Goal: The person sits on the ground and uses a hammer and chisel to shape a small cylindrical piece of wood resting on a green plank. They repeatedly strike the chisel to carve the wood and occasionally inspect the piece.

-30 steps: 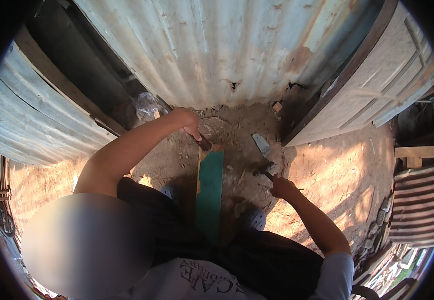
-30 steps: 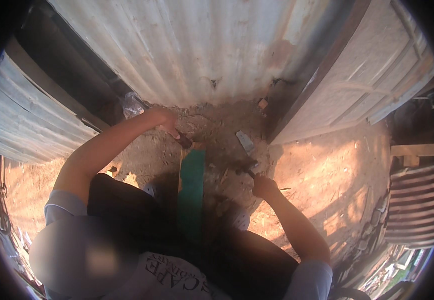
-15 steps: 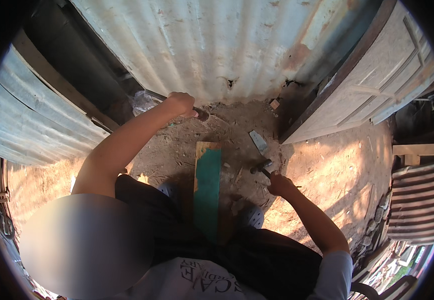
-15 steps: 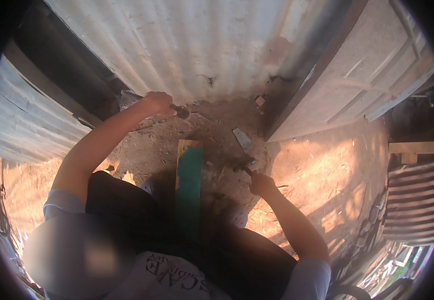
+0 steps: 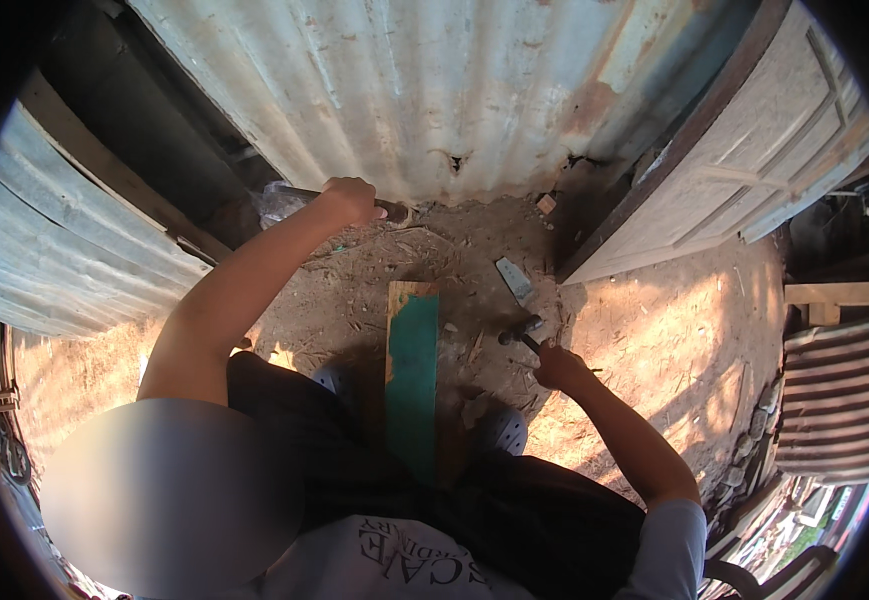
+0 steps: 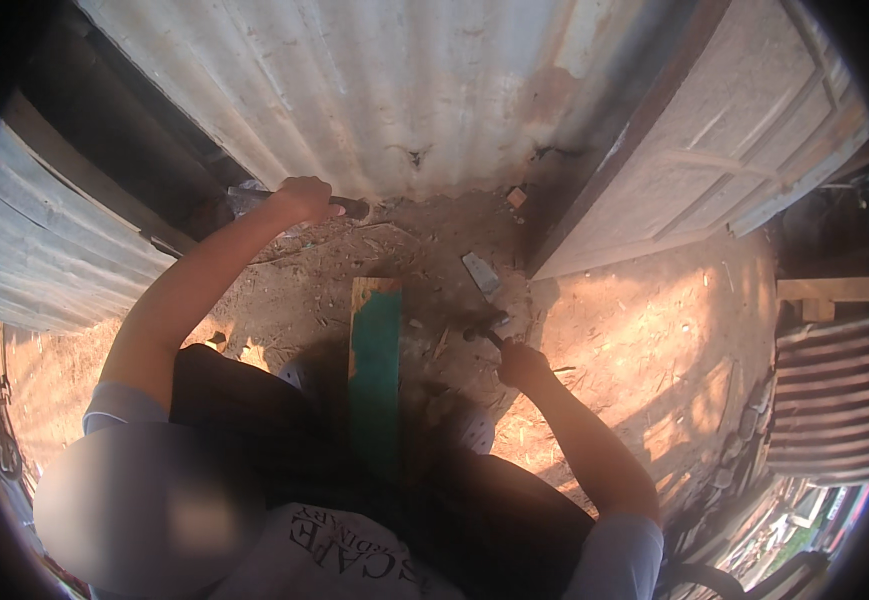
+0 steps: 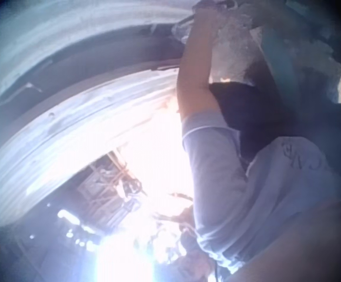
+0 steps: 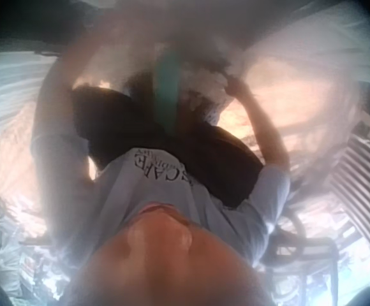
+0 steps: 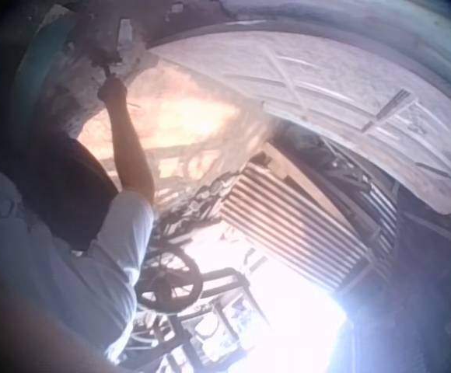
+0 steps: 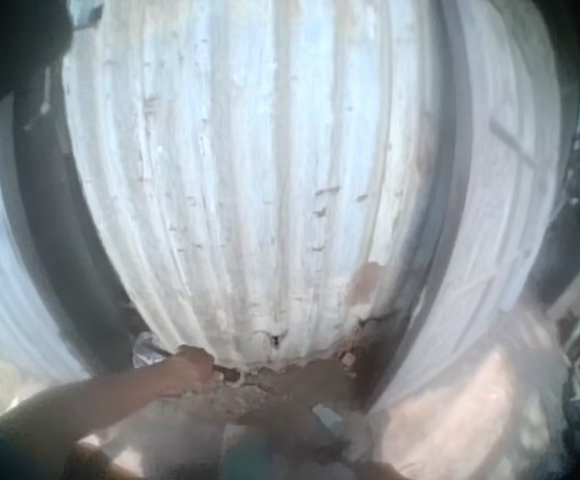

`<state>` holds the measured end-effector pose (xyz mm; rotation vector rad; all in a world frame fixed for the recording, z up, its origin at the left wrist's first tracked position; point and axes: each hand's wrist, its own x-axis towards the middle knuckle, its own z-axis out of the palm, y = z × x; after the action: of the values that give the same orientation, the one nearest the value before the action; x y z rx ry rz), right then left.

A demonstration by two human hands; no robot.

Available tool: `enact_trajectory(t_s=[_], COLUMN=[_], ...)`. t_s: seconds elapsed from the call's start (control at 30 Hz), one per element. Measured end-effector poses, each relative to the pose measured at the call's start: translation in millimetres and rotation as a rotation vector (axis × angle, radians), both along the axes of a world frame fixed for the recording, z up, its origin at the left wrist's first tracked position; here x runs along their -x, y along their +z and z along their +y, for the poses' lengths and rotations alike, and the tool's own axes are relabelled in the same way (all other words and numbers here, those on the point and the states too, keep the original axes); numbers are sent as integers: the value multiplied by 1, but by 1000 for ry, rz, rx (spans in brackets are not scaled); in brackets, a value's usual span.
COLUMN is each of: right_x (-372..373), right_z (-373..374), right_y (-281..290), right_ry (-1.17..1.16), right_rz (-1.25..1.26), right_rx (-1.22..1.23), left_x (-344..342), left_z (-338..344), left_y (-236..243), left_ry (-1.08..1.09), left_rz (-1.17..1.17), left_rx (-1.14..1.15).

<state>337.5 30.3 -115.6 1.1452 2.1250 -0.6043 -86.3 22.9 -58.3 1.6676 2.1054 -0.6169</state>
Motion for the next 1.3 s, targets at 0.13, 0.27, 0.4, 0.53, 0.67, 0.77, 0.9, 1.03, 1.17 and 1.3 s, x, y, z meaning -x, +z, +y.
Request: enact_trajectory(t_s=[0.13, 0.27, 0.4, 0.53, 0.67, 0.77, 0.9, 1.03, 1.17, 1.3], right_x=[-3, -4, 2, -8, -14, -23, -28, -31, -22, -11], right_z=[0, -2, -1, -3, -1, 1, 1, 1, 3, 2], right_y=[-5, -3, -2, -14, -23, -37, -40, -39, -32, -12], right_ry=[-9, 48, 65, 102, 169, 202, 253, 209, 183, 100], right_rz=[-20, 15, 22, 45, 66, 134, 138, 132, 72, 32], right_rx=[-4, -52, -44, -157, -215, -225, -257, -272, -202, -111], left_x=[-9, -29, -27, -40, -52, -67, -85, -96, -95, -93], left_z=[-12, -22, -17, -4, 1, 1, 2, 0, -7, -11], left_y=[-2, 1, -11, 10, 25, 24, 36, 35, 33, 38], left_ry=[-36, -196, -212, -191, -173, -146, -34, 24, 7, 29], left_rz=[-9, -132, -334, -605, -797, -930, -1064, -1172, -1158, -1104], left_rx=[138, 198, 90, -114, -211, -285, -203, -193, -270, -196])
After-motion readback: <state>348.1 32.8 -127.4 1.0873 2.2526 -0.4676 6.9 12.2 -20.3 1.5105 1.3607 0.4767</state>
